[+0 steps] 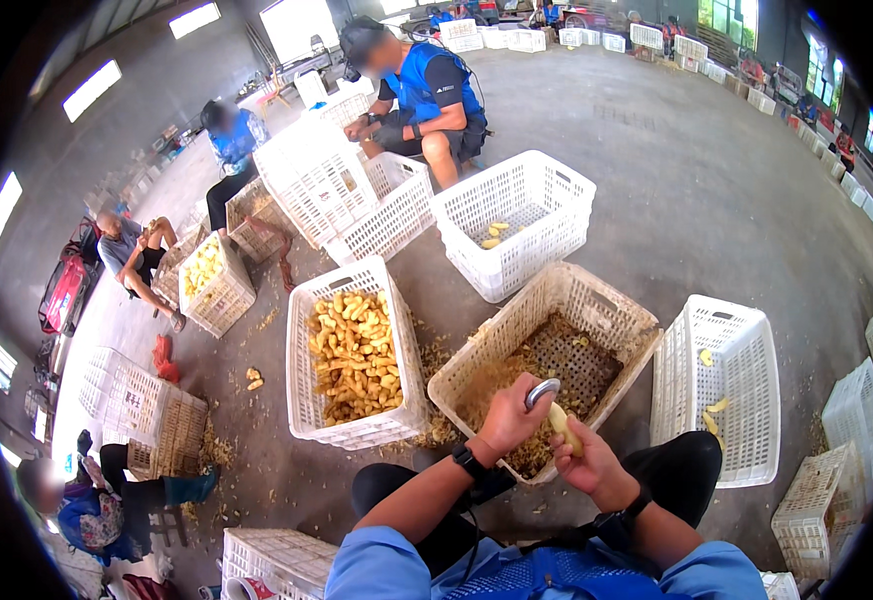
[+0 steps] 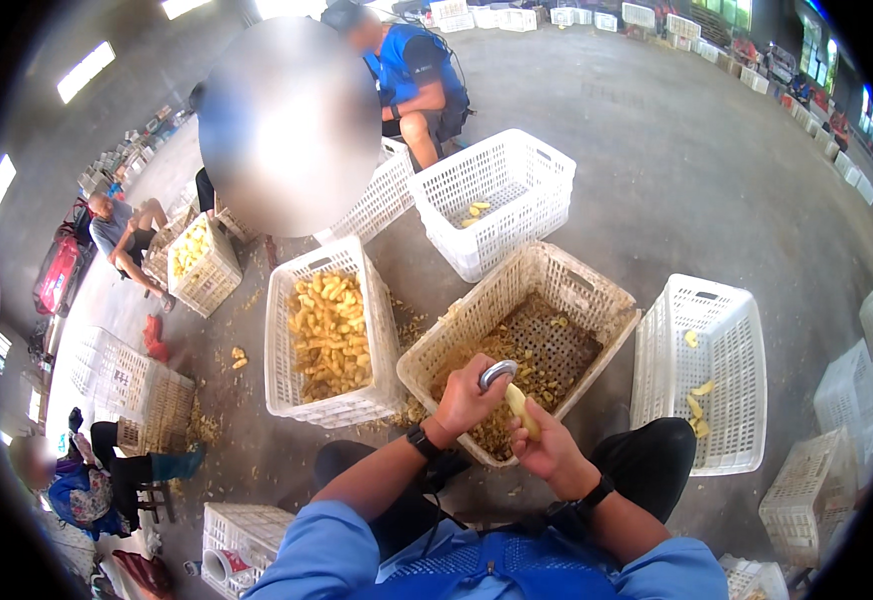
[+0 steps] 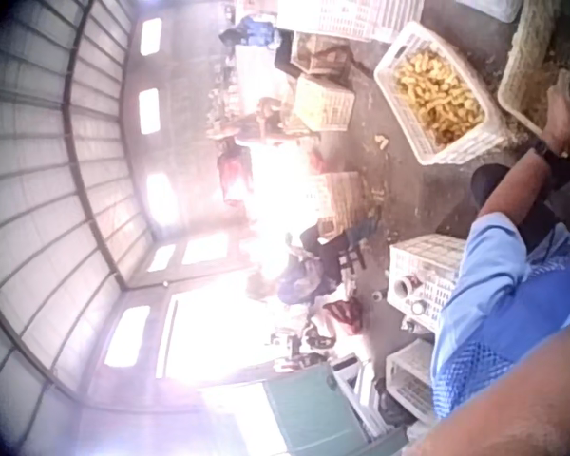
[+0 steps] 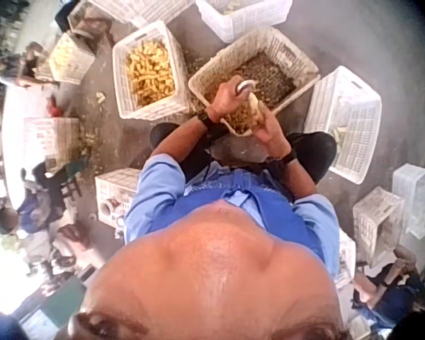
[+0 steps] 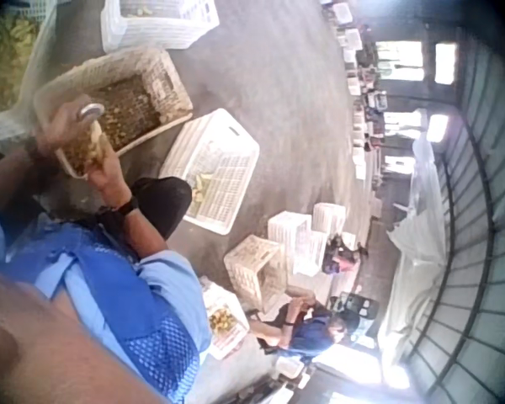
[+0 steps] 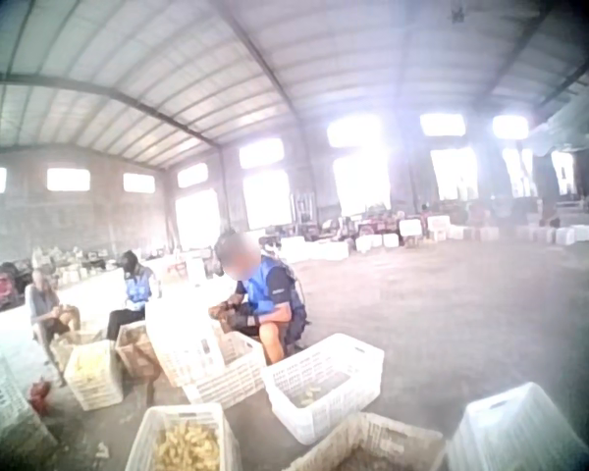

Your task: The person peels ginger root using a metal ring tool by hand, placing the peeled pieces and peelings into different crates.

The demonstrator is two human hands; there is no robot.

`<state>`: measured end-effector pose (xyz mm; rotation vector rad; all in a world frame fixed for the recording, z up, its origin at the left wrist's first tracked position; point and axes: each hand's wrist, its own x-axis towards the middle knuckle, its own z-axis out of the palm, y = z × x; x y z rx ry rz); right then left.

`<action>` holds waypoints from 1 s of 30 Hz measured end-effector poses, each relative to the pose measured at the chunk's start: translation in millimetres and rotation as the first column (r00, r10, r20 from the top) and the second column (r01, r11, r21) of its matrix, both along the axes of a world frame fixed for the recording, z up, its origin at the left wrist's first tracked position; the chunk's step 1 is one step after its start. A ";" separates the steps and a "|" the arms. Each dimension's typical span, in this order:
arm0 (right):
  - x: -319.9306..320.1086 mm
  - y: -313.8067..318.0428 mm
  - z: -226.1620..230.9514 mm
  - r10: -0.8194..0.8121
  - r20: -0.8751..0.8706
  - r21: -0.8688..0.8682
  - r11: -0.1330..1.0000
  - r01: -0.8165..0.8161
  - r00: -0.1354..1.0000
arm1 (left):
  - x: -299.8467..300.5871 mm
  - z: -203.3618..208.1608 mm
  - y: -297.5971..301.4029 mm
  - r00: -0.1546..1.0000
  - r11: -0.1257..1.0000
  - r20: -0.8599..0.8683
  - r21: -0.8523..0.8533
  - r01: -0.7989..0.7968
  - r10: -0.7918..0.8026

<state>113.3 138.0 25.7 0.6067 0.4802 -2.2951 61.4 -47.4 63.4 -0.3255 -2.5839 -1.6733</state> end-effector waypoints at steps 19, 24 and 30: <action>3.8 -2.1 5.4 0.012 -0.021 -0.008 1.000 -0.013 1.000 | 7.2 -3.4 -10.5 0.995 0.963 0.062 0.262 0.060 -0.079; 5.4 -5.2 7.0 0.014 -0.084 -0.023 1.000 -0.016 0.996 | 6.3 -13.2 -6.2 0.994 0.968 0.107 0.250 -0.006 -0.021; -5.7 -9.1 17.2 -0.012 -0.081 -0.048 0.999 0.008 0.997 | 1.4 -6.2 -7.5 0.987 0.863 0.146 0.506 -0.013 -0.070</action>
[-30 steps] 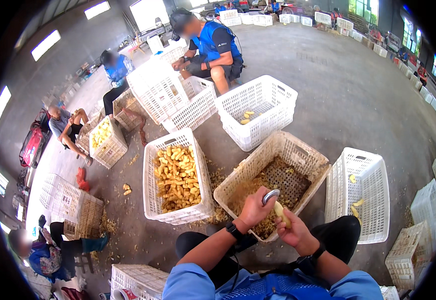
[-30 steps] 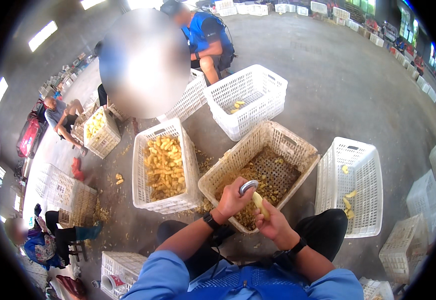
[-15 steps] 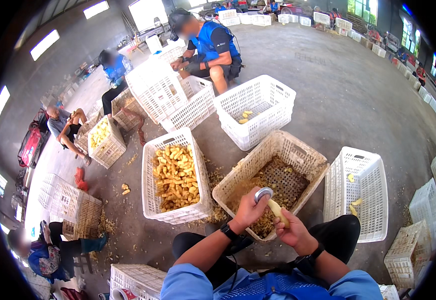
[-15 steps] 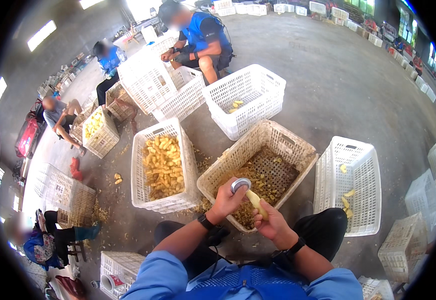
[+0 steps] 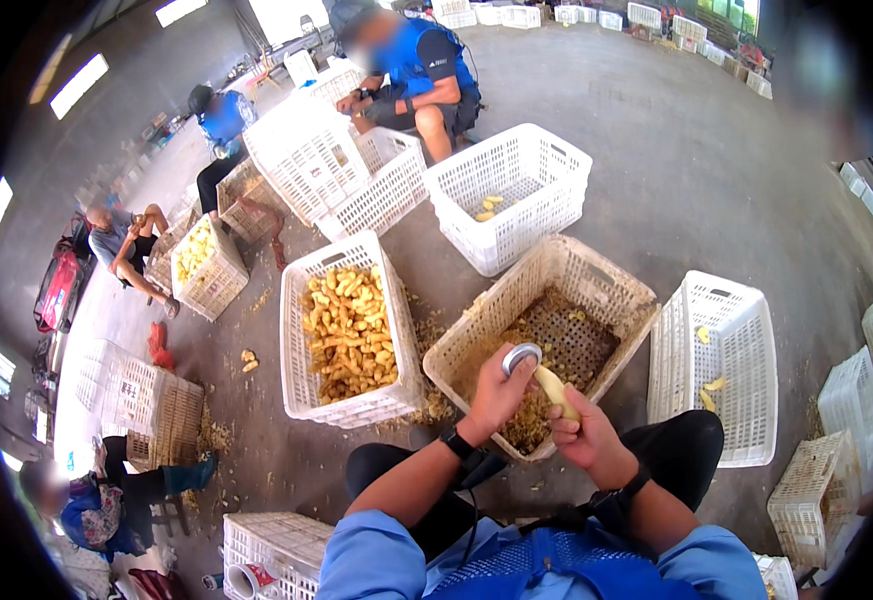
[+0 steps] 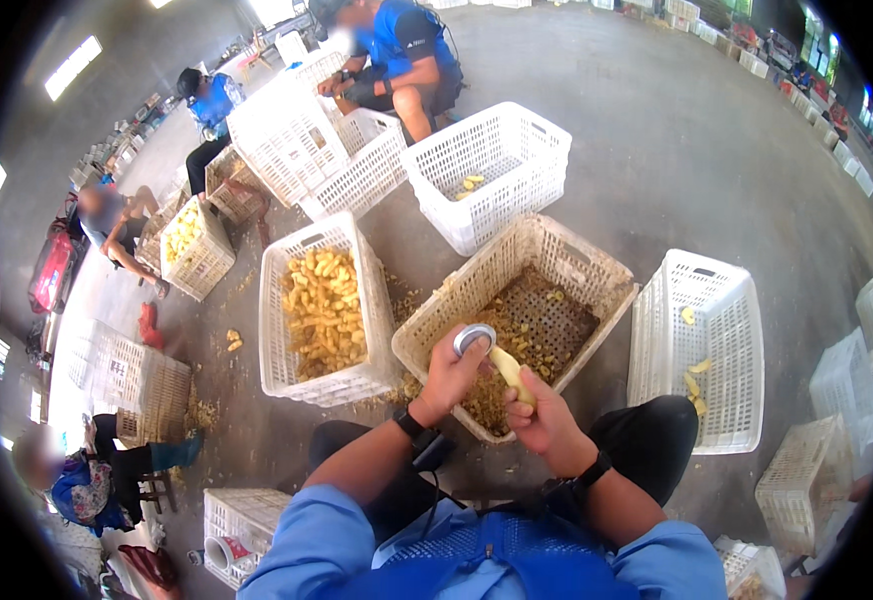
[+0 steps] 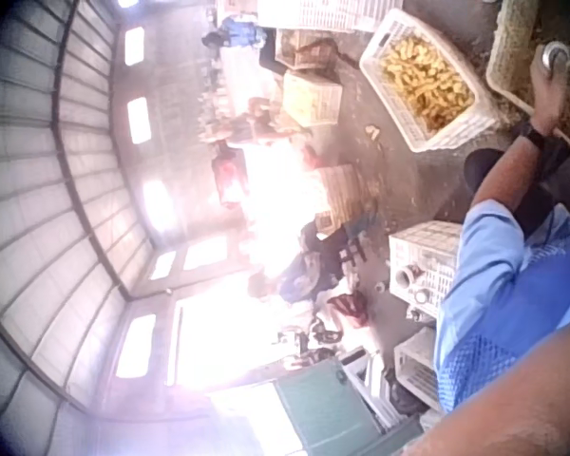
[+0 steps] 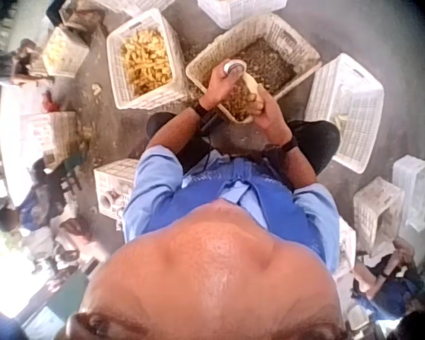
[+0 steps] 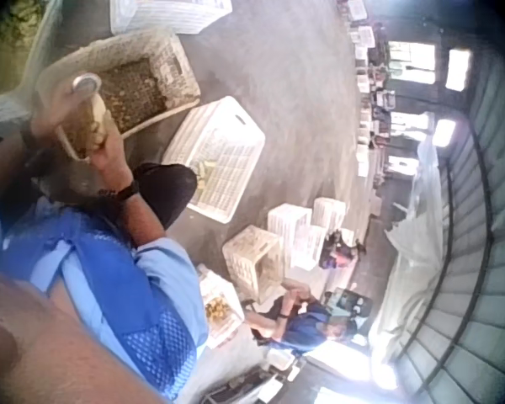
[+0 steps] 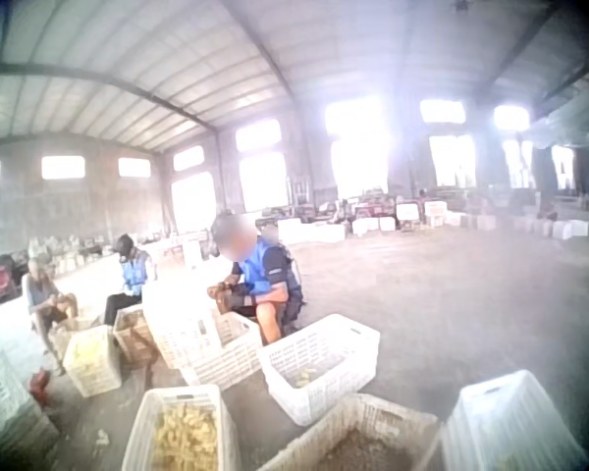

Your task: The person peels ginger root using a metal ring tool by hand, placing the peeled pieces and peelings into different crates.

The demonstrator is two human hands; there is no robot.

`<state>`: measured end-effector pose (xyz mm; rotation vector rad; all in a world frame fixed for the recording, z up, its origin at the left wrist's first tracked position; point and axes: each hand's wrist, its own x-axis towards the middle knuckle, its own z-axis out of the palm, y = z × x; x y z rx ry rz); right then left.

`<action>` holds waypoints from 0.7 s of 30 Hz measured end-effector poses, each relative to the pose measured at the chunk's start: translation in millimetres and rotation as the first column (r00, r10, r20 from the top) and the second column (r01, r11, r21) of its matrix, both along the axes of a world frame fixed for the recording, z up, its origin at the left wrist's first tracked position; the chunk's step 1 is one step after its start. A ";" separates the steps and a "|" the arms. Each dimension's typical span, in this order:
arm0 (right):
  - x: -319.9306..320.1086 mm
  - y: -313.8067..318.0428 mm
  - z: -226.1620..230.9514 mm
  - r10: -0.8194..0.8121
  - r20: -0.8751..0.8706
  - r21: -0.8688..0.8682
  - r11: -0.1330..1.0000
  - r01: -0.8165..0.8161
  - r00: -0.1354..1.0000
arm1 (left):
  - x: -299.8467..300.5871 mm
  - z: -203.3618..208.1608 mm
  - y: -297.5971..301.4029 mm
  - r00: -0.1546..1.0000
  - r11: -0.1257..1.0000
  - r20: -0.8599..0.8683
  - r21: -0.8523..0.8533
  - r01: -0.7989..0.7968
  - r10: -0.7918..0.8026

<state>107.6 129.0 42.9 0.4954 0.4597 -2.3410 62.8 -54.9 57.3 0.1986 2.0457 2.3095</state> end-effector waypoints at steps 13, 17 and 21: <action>3.7 1.8 13.7 0.015 -0.095 0.082 0.997 -0.007 0.995 | 0.5 3.4 -2.3 1.000 0.999 0.005 0.035 -0.025 0.024; 2.2 1.3 13.0 0.019 -0.095 0.093 0.996 -0.010 0.995 | -2.7 0.0 -4.8 1.000 0.999 0.016 0.027 -0.017 0.017; 1.5 1.6 12.4 0.023 -0.105 0.094 0.996 -0.013 0.994 | -1.6 -1.0 -4.2 1.000 1.000 -0.003 -0.011 -0.005 0.005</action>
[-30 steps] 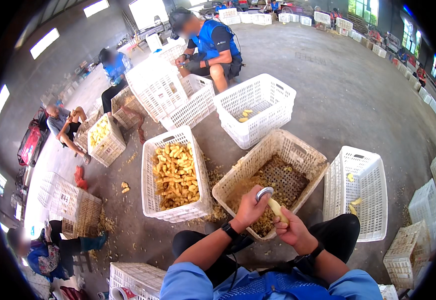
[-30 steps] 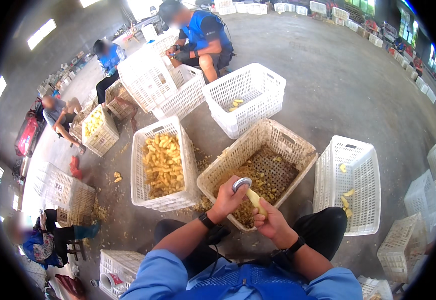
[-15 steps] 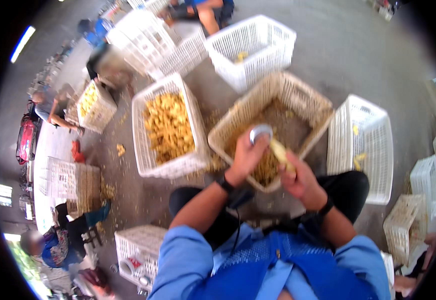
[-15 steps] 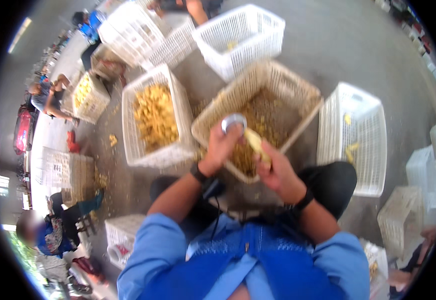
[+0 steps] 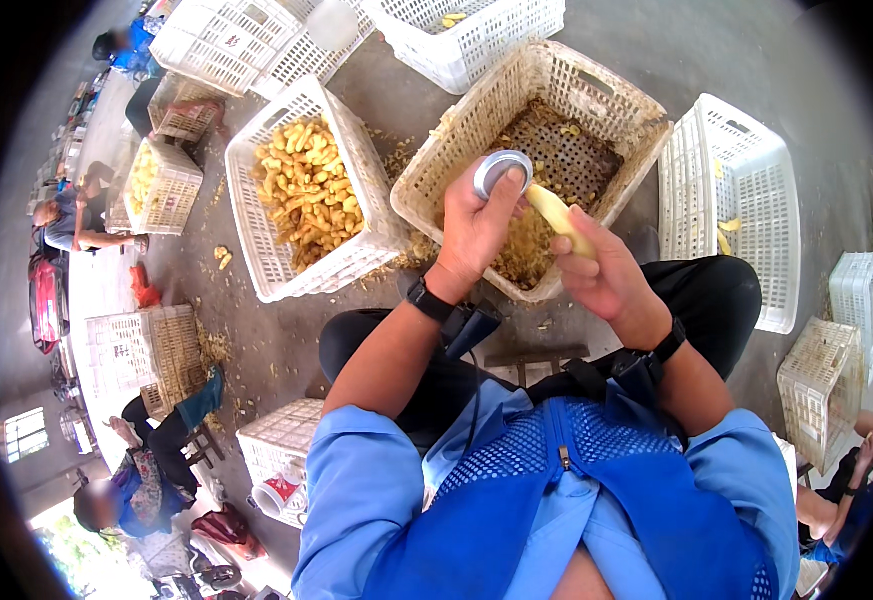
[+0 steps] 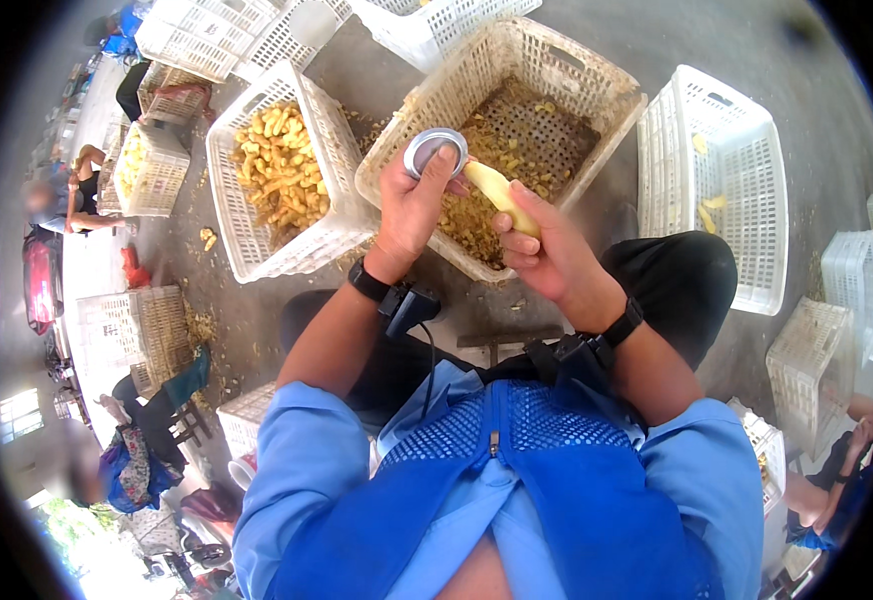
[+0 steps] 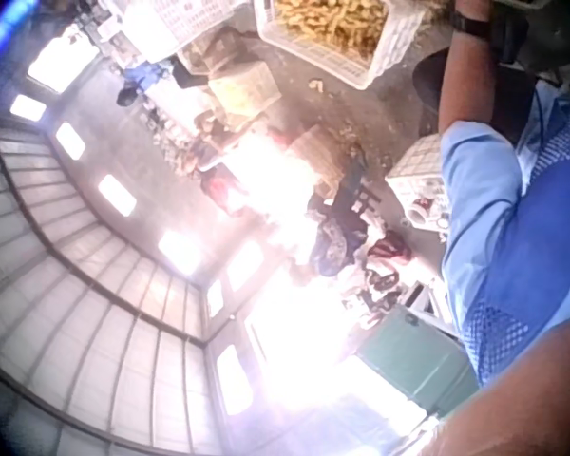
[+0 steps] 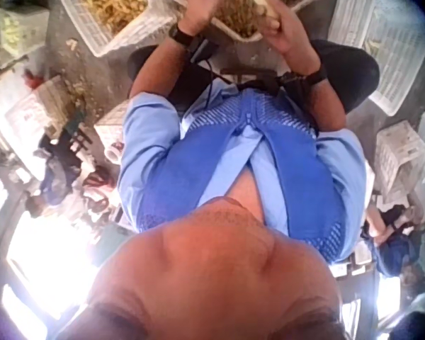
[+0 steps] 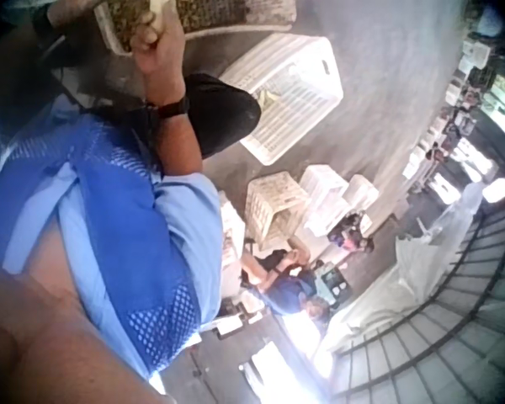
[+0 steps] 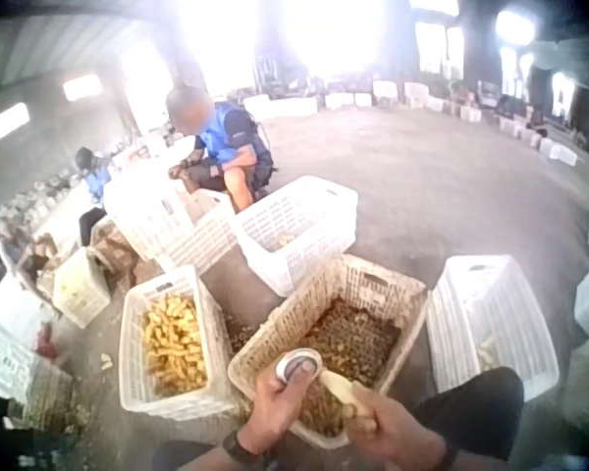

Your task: The person peels ginger root using a metal ring tool by hand, placing the peeled pieces and peelings into different crates.

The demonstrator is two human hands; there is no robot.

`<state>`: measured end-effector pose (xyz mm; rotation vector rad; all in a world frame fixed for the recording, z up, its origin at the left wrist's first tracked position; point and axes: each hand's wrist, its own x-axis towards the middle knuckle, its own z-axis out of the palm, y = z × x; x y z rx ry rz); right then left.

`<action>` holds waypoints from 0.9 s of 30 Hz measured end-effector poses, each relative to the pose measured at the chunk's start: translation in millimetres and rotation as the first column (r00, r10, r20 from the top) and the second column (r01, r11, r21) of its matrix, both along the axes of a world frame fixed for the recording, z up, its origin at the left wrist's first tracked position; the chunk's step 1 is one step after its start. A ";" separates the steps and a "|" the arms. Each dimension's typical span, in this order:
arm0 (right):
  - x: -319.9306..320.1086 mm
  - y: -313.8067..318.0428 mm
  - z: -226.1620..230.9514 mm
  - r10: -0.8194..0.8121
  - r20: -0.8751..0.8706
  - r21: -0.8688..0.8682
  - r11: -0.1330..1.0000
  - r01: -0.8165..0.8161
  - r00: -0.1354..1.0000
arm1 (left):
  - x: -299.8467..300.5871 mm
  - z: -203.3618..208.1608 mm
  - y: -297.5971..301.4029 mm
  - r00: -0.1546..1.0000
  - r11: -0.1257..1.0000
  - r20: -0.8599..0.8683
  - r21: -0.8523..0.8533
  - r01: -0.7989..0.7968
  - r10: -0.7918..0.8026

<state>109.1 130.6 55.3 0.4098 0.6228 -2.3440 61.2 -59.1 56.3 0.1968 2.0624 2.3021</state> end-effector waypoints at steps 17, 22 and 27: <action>0.2 -2.4 -11.7 -0.061 0.050 -0.017 0.998 0.062 0.997 | 2.3 -12.1 19.7 0.994 0.992 -0.031 -0.054 -0.111 0.109; -0.5 -9.8 -8.4 -0.108 -0.024 0.064 0.992 0.110 0.994 | -7.1 -25.9 27.5 0.976 0.965 -0.119 -0.168 -0.201 0.182; 0.6 -21.2 -9.0 -0.211 -0.101 0.230 0.946 0.229 0.972 | -13.1 -22.5 37.4 0.970 0.958 -0.063 -0.151 -0.243 0.236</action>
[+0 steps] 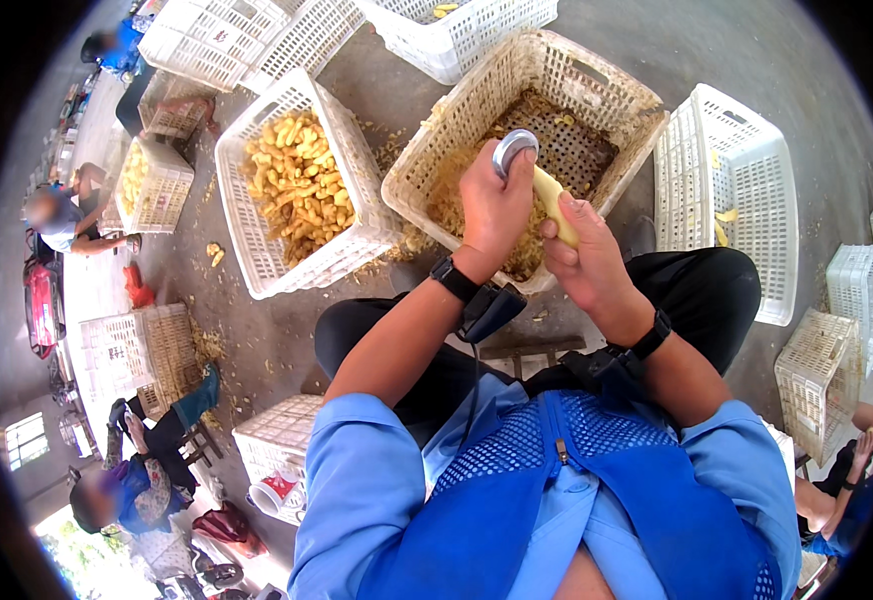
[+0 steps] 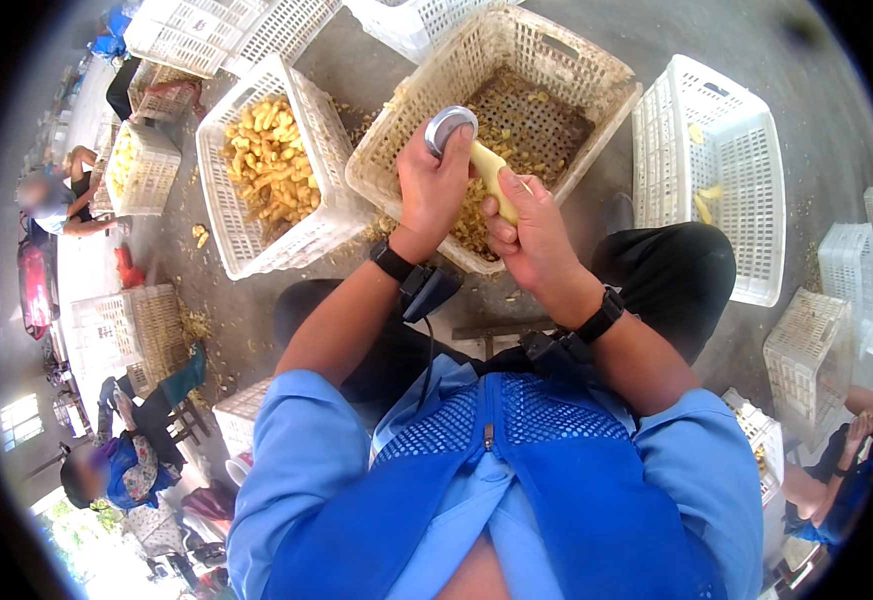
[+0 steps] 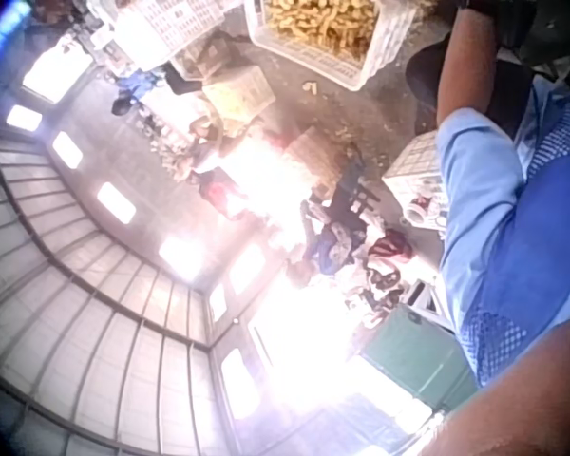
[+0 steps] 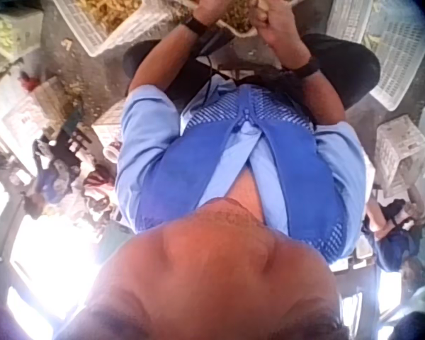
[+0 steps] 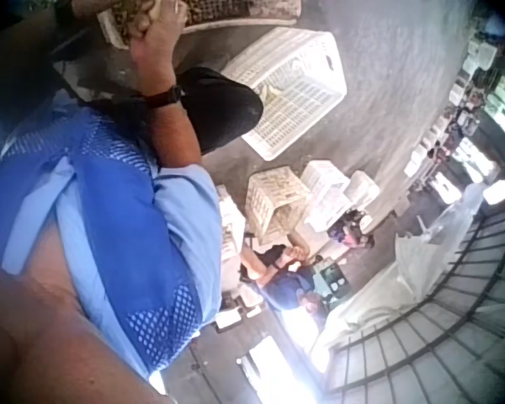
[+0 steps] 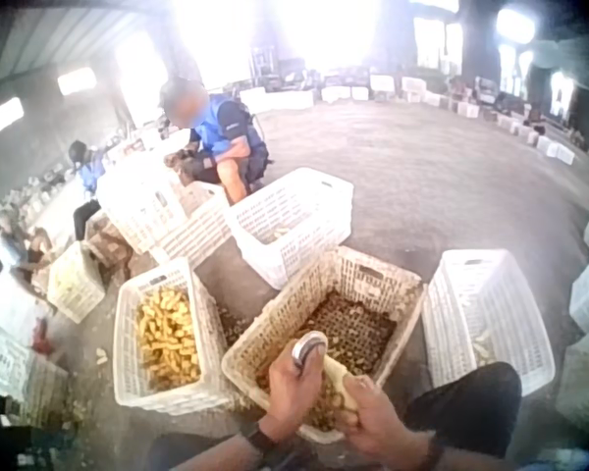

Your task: The person peels ginger root using a metal ring tool by hand, placing the peeled pieces and peelings into different crates.

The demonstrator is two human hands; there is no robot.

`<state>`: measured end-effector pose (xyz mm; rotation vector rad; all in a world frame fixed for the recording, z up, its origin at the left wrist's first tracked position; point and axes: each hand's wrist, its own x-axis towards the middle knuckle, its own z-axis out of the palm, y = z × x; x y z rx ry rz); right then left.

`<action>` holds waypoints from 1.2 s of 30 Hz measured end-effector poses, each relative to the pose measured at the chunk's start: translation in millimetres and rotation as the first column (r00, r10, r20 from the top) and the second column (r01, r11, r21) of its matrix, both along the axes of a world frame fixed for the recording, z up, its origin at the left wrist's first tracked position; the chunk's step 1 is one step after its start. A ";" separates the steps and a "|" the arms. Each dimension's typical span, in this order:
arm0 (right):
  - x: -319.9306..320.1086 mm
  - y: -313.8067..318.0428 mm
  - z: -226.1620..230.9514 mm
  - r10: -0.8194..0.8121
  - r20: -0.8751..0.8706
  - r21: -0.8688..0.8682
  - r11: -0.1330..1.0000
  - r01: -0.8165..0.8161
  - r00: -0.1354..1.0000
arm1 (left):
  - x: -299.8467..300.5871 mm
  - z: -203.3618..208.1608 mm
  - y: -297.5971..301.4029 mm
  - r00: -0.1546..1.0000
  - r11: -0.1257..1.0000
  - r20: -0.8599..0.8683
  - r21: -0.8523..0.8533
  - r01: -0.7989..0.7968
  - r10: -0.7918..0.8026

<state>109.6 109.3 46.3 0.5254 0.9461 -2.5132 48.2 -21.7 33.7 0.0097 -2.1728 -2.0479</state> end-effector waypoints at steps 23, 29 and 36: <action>-0.9 0.4 13.5 0.014 -0.002 -0.001 1.000 -0.014 1.000 | -1.6 12.1 -3.7 0.997 0.993 0.011 0.087 0.080 -0.081; -13.4 23.1 20.8 0.244 0.131 -0.356 0.916 -0.184 0.961 | 9.6 26.2 -20.3 0.990 0.988 -0.049 0.073 0.137 -0.134; -4.1 3.0 23.1 0.110 0.064 0.022 0.993 -0.112 0.992 | 0.9 18.2 -12.2 0.989 0.988 -0.144 -0.153 -0.015 -0.007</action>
